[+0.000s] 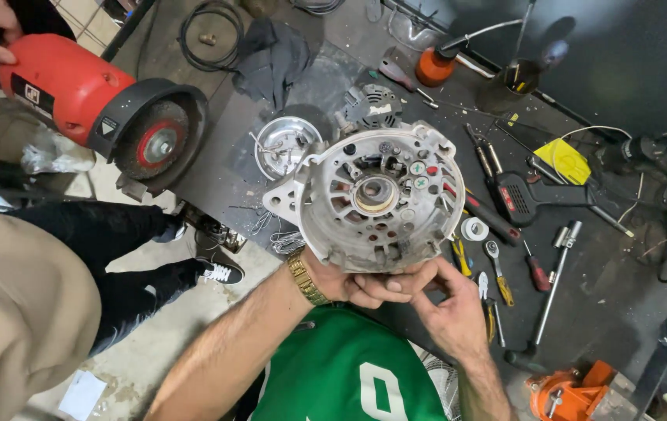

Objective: The person disassembles a mechanical component on a workbench, using a hammer to tap parts and a screwdriver to pry sections apart. They remove a cover to reveal the internal rotor and stator, then manipulate the internal components by hand.

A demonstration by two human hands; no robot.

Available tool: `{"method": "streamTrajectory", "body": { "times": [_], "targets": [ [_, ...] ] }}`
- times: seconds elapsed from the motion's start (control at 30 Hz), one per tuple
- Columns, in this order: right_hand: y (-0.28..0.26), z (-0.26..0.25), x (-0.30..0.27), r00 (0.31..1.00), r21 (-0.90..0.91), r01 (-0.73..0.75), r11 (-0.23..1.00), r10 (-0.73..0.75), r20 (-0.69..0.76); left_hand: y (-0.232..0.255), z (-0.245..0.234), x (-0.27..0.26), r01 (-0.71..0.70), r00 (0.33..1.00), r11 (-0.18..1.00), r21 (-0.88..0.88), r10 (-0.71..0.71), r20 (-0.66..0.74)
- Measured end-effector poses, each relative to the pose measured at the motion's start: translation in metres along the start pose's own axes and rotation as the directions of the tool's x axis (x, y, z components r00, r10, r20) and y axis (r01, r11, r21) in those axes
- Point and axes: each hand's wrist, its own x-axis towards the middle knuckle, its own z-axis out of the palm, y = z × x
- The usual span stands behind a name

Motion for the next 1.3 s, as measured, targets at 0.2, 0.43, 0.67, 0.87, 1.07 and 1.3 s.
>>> {"method": "streamTrajectory", "body": {
  "times": [0.2, 0.43, 0.67, 0.87, 1.07, 1.3],
  "targets": [
    [0.015, -0.002, -0.001, 0.999, 0.028, -0.051, 0.998, 0.05, 0.02, -0.004, -0.017, -0.001, -0.007, 1.0, 1.0, -0.024, 0.007, 0.012],
    [0.015, -0.012, -0.004, 0.984, 0.007, -0.174, 0.985, 0.174, -0.032, 0.04, -0.027, -0.028, 0.025, 0.395, 0.449, 0.893, 0.816, -0.422],
    [0.034, -0.018, -0.013, 0.966, -0.035, -0.252, 0.967, 0.25, -0.059, 0.134, 0.029, -0.067, 0.858, 0.12, -0.011, 0.513, 0.977, -0.179],
    [0.037, -0.012, -0.01, 0.961, -0.017, -0.275, 0.961, 0.274, -0.047, 0.21, 0.001, -0.046, 0.987, 0.148, -0.142, 0.077, 0.985, -0.087],
    [0.025, -0.01, -0.007, 0.95, 0.034, -0.301, 0.953, 0.303, -0.074, 0.243, -0.052, -0.009, 0.964, 0.186, -0.24, -0.114, 0.917, -0.353],
    [0.037, -0.012, -0.012, 0.922, -0.045, -0.374, 0.926, 0.366, -0.127, 0.244, -0.094, 0.019, 0.987, 0.14, -0.068, 0.146, 0.817, -0.56]
  ]
}}
